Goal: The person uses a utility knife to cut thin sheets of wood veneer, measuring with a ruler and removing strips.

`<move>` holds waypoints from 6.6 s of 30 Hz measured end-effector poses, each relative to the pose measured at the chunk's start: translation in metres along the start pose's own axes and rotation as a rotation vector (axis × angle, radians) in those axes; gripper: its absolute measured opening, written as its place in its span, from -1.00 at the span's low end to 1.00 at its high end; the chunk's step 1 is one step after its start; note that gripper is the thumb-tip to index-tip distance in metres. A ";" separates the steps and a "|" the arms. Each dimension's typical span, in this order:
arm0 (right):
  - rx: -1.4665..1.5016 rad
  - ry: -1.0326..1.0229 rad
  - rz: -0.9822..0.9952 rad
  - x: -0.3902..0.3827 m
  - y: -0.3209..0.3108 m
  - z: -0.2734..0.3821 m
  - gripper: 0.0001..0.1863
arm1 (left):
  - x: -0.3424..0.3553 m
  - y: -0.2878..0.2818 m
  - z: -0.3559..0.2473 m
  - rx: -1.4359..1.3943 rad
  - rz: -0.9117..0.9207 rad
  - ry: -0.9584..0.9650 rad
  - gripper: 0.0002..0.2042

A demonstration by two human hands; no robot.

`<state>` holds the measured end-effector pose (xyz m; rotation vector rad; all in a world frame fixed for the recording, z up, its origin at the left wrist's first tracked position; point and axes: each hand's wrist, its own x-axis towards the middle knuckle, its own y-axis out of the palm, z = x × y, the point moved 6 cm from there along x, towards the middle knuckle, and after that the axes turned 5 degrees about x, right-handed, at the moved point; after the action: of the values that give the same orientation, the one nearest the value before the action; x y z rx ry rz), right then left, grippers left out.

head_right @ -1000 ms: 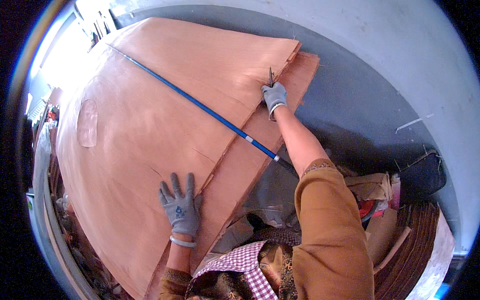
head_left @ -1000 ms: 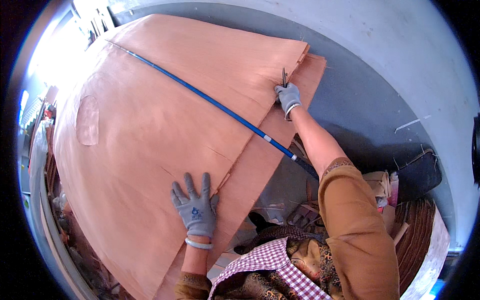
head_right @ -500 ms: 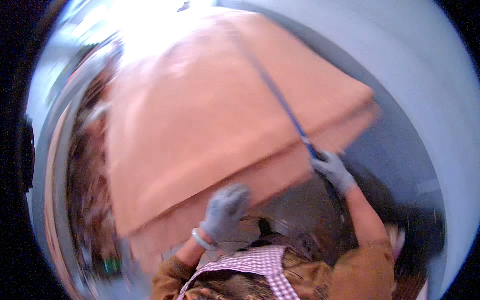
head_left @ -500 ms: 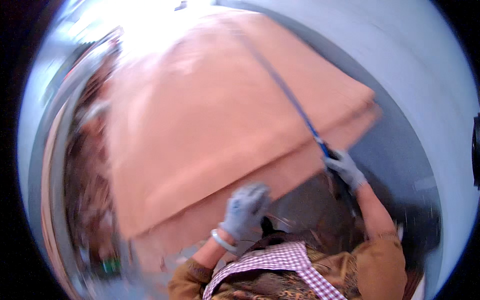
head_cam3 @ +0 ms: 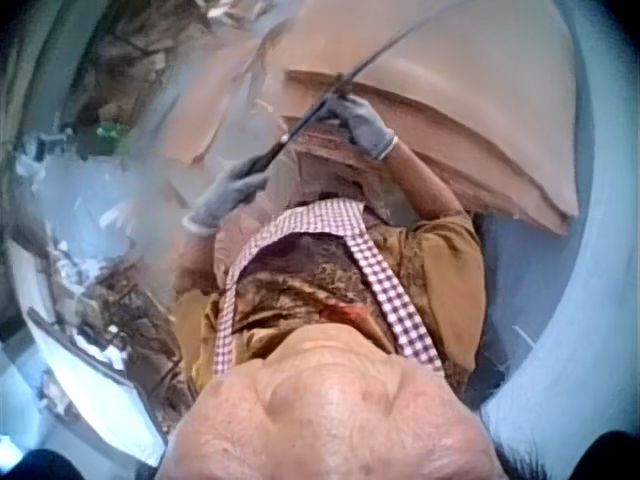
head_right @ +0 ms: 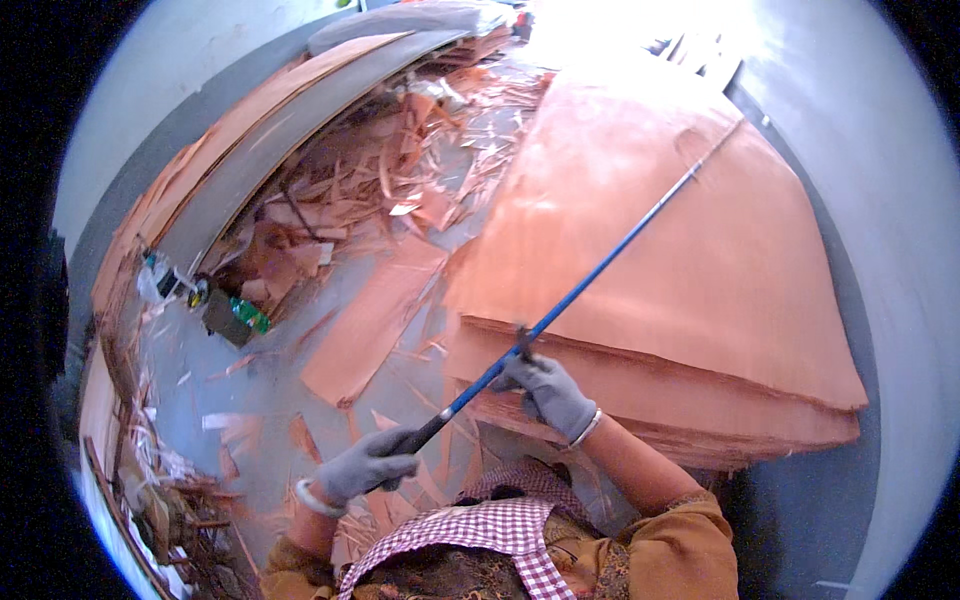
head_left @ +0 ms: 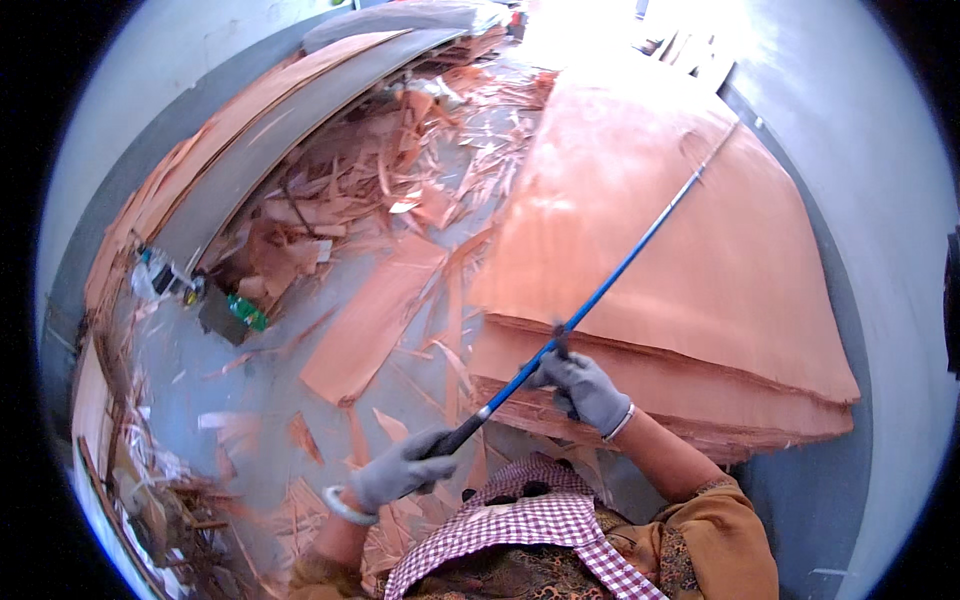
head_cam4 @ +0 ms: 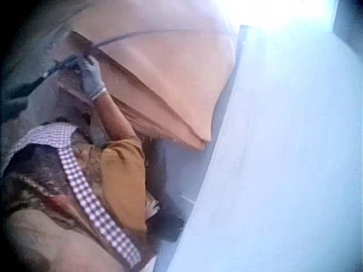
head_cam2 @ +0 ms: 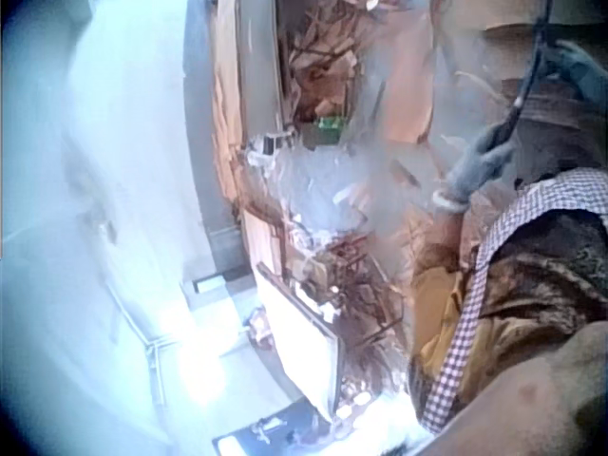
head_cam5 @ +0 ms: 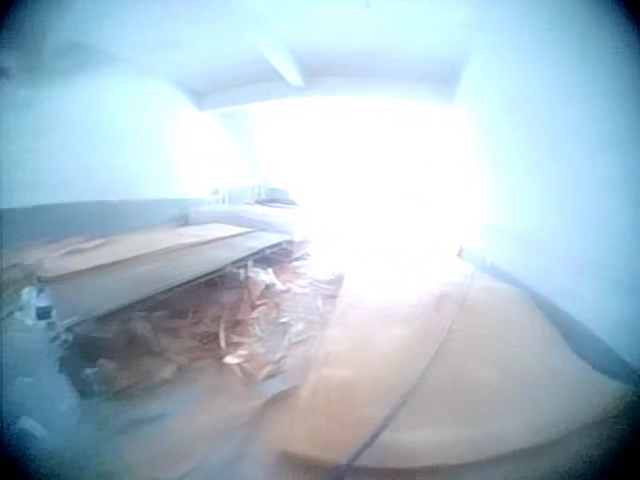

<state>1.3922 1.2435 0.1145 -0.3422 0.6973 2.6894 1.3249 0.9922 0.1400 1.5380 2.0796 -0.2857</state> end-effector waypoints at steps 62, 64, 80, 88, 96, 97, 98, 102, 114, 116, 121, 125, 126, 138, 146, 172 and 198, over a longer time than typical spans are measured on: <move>0.050 0.011 0.124 0.971 1.201 -0.377 -0.96 | -0.633 -1.233 0.250 0.301 -1.493 -0.235 -0.74; 0.024 -0.022 -0.003 1.002 1.218 -0.386 -0.88 | -0.649 -1.286 0.259 0.199 -1.420 -0.203 -0.74; -0.414 -0.237 -0.608 1.005 1.224 -0.392 -0.83 | -0.591 -1.615 0.259 -0.262 -0.871 0.058 -0.79; -0.614 -0.384 -0.574 1.001 1.288 -0.296 -0.77 | -0.555 -1.702 0.193 -0.135 -0.845 -0.017 -0.78; -0.342 -0.361 -0.358 1.033 1.400 -0.237 -0.81 | -0.501 -1.776 0.191 -0.059 -0.689 0.039 -0.75; -0.340 -0.358 -0.318 1.049 1.414 -0.235 -0.81 | -0.493 -1.781 0.189 -0.110 -0.590 0.036 -0.73; -0.352 -0.353 -0.292 1.067 1.431 -0.233 -0.81 | -0.491 -1.786 0.183 -0.076 -0.535 0.052 -0.74; -0.490 -0.337 -0.219 1.143 1.474 -0.235 -0.82 | -0.499 -1.779 0.106 0.712 -0.438 0.254 -0.70; -0.445 -0.274 0.005 1.201 1.535 -0.251 -0.82 | -0.420 -1.845 -0.024 -0.189 -0.334 0.636 -0.56; -0.326 -0.370 -0.066 1.182 1.518 -0.255 -0.73 | -0.414 -1.840 -0.027 -0.042 -0.285 0.576 -0.65; -0.300 -0.309 -0.377 1.141 1.488 -0.268 -0.52 | -0.391 -1.805 -0.032 -0.212 -0.198 0.584 -0.84; -0.015 -0.395 -0.323 1.124 1.481 -0.272 -0.42 | -0.388 -1.776 -0.047 -0.226 -0.020 0.601 -0.84; -0.039 -0.441 -0.326 1.122 1.476 -0.271 -0.43 | -0.388 -1.768 -0.054 -0.214 -0.007 0.586 -0.84; 0.157 -0.458 -0.499 1.085 1.423 -0.289 -0.66 | -0.375 -1.729 -0.044 -0.373 0.061 0.502 -0.82; 0.128 -0.409 -0.733 1.034 1.334 -0.341 -0.77 | -0.396 -1.782 -0.050 -0.084 -0.414 0.533 -0.85; 0.186 -0.119 -0.156 1.101 1.501 -0.450 -0.55 | -0.443 -1.940 0.010 0.991 -0.930 0.099 -0.68; 0.511 -0.511 -0.250 1.019 1.501 -0.172 -0.71 | -0.524 -2.148 0.183 -0.713 -0.539 0.310 -0.64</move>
<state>-0.0857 0.1916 0.2865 0.3520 1.0463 2.1255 -0.5194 -0.2289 -0.0365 0.6179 2.4265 0.4964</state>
